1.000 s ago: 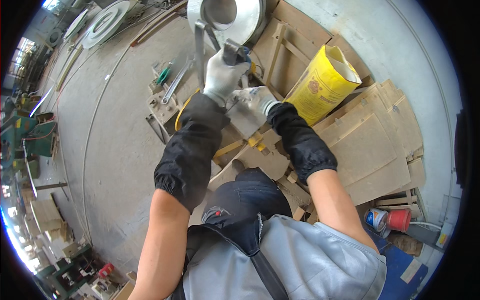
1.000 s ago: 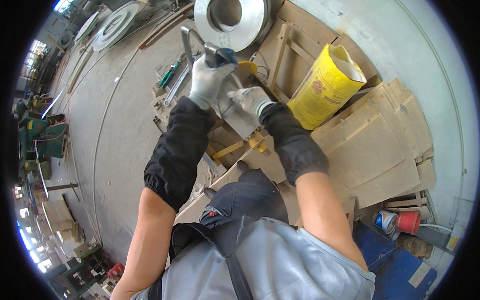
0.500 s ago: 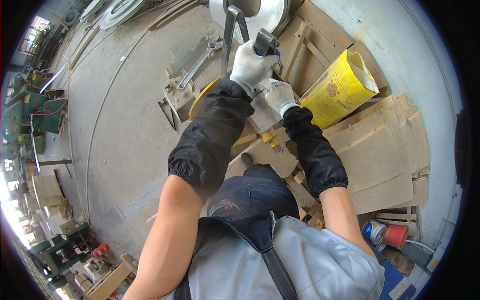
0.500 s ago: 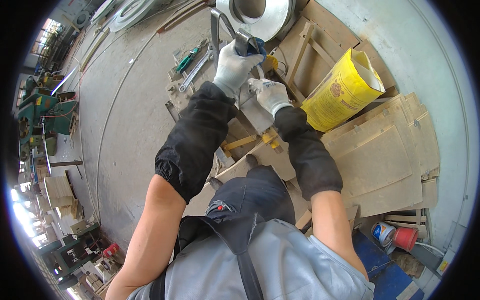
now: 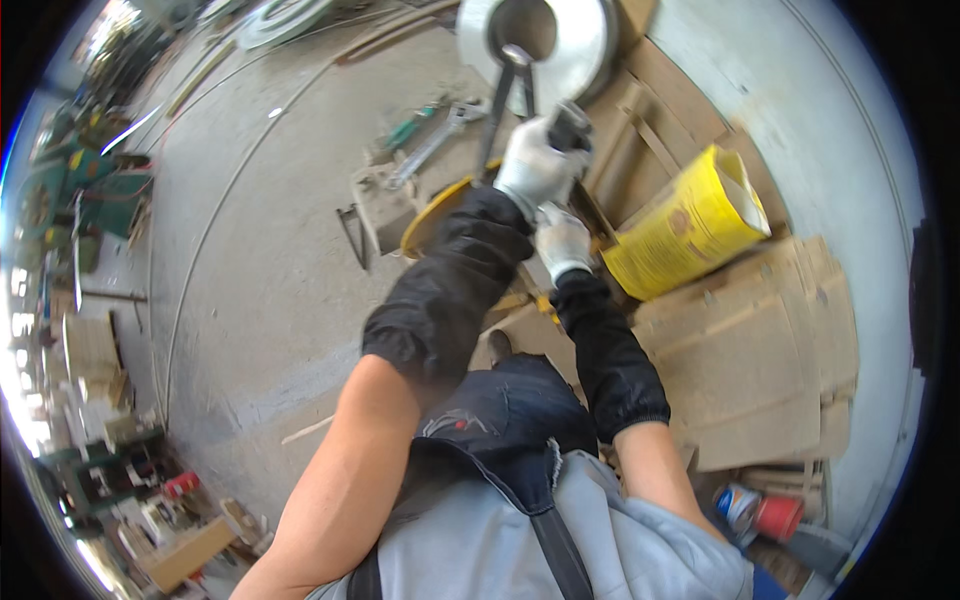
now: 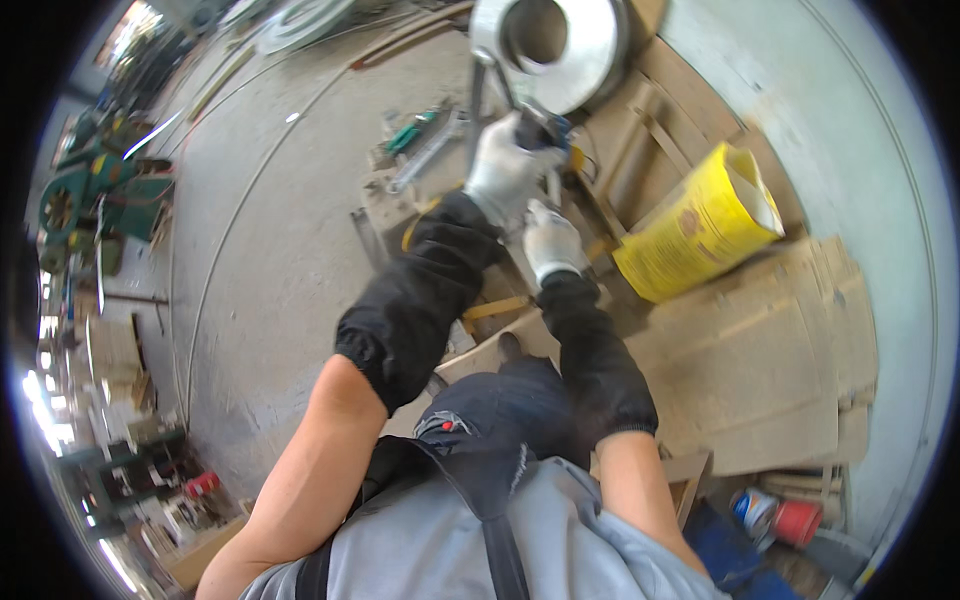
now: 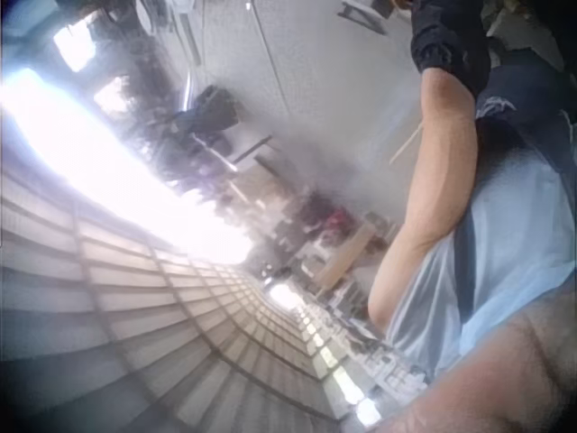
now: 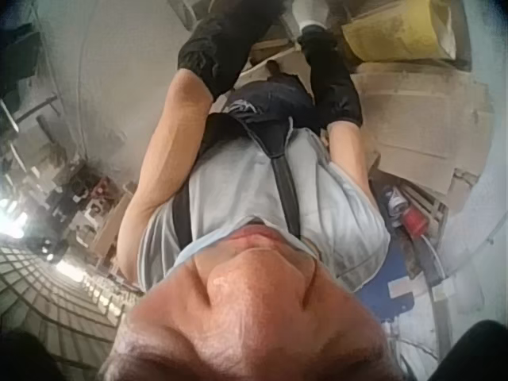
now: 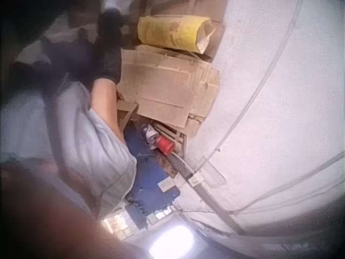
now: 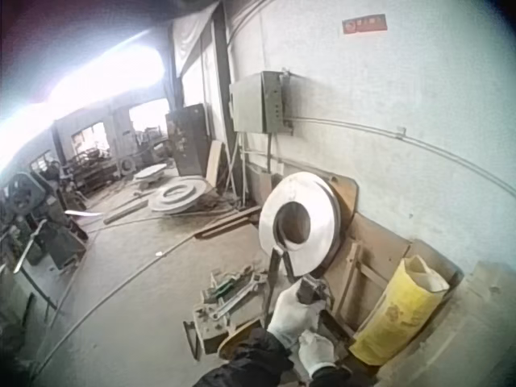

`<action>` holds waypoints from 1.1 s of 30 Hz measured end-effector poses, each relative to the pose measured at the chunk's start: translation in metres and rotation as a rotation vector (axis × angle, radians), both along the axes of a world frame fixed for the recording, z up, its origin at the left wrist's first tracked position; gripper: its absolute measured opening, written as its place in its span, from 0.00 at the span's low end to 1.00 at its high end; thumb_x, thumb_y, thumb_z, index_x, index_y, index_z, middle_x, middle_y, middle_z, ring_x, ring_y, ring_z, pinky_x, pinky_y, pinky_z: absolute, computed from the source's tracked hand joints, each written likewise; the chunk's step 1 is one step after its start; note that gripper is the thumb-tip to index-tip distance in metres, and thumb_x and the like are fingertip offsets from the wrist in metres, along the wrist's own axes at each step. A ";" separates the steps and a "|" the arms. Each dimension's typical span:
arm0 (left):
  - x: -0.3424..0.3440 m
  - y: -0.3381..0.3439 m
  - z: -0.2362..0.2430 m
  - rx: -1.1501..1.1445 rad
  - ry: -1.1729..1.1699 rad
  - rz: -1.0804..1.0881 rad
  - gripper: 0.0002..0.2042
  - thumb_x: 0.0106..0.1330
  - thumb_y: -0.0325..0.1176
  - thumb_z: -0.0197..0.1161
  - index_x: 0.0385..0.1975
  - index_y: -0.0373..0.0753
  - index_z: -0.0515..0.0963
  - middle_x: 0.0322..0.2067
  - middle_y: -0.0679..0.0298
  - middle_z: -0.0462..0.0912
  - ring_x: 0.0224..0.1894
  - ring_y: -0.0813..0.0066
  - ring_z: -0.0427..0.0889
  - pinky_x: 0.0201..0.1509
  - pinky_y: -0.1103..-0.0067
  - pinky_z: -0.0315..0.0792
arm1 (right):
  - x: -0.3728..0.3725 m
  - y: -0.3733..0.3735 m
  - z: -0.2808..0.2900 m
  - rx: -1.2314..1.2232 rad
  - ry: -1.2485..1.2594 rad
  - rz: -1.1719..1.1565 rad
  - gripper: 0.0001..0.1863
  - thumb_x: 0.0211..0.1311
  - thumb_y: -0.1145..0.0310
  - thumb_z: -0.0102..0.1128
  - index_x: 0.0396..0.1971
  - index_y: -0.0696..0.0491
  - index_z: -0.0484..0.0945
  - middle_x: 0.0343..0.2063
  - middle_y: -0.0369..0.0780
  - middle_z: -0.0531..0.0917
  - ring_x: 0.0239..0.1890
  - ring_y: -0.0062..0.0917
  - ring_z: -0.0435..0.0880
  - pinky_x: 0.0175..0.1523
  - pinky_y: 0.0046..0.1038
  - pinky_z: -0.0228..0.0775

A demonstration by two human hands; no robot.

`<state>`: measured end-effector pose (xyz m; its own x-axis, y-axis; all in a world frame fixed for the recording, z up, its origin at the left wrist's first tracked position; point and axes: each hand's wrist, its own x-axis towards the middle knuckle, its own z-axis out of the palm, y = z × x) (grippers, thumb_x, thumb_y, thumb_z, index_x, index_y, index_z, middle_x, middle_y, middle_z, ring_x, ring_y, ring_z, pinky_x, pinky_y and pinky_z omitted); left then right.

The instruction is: The recorder uses an adjustable wrench to tighten or loosen bolts on a piece of machinery in a workshop.

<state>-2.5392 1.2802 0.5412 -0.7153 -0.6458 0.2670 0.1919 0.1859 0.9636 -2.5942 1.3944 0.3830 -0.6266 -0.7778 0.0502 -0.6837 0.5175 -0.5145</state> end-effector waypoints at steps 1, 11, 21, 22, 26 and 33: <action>-0.002 -0.001 -0.005 0.021 0.076 0.010 0.13 0.55 0.17 0.70 0.41 0.33 0.82 0.35 0.67 0.86 0.38 0.79 0.83 0.47 0.78 0.79 | 0.007 -0.005 0.010 0.096 -0.036 -0.042 0.18 0.71 0.61 0.51 0.56 0.43 0.83 0.46 0.49 0.87 0.51 0.48 0.85 0.57 0.47 0.75; 0.005 0.006 0.002 -0.111 0.072 0.151 0.11 0.53 0.28 0.69 0.35 0.34 0.79 0.28 0.53 0.82 0.30 0.65 0.81 0.40 0.71 0.76 | -0.005 0.004 -0.042 -0.248 -0.360 -0.013 0.12 0.60 0.64 0.63 0.36 0.59 0.81 0.36 0.51 0.85 0.43 0.48 0.85 0.49 0.40 0.76; 0.017 0.017 0.010 -0.096 -0.084 0.106 0.16 0.51 0.31 0.71 0.41 0.38 0.82 0.35 0.49 0.87 0.42 0.47 0.86 0.47 0.64 0.78 | -0.096 0.025 -0.031 -0.009 0.390 0.613 0.12 0.59 0.62 0.61 0.21 0.53 0.83 0.22 0.46 0.84 0.32 0.47 0.85 0.41 0.45 0.75; 0.015 0.023 0.009 -0.077 -0.087 0.090 0.16 0.50 0.32 0.70 0.41 0.39 0.82 0.36 0.48 0.87 0.44 0.45 0.86 0.48 0.62 0.78 | -0.091 0.031 -0.024 0.034 0.496 0.641 0.12 0.60 0.62 0.60 0.23 0.52 0.83 0.24 0.46 0.85 0.32 0.45 0.85 0.42 0.45 0.76; 0.019 -0.007 -0.007 -0.295 0.192 0.222 0.10 0.51 0.32 0.70 0.32 0.39 0.83 0.32 0.48 0.85 0.36 0.47 0.86 0.40 0.64 0.80 | -0.031 0.005 0.029 0.024 0.122 0.381 0.09 0.54 0.70 0.60 0.35 0.58 0.79 0.34 0.54 0.83 0.41 0.56 0.81 0.48 0.50 0.74; 0.027 0.000 0.011 -0.078 -0.012 0.050 0.16 0.53 0.30 0.73 0.41 0.33 0.81 0.33 0.50 0.87 0.37 0.60 0.87 0.47 0.71 0.78 | -0.024 0.007 0.004 -0.039 -0.003 0.156 0.17 0.74 0.58 0.55 0.51 0.50 0.86 0.48 0.46 0.88 0.50 0.45 0.86 0.56 0.40 0.77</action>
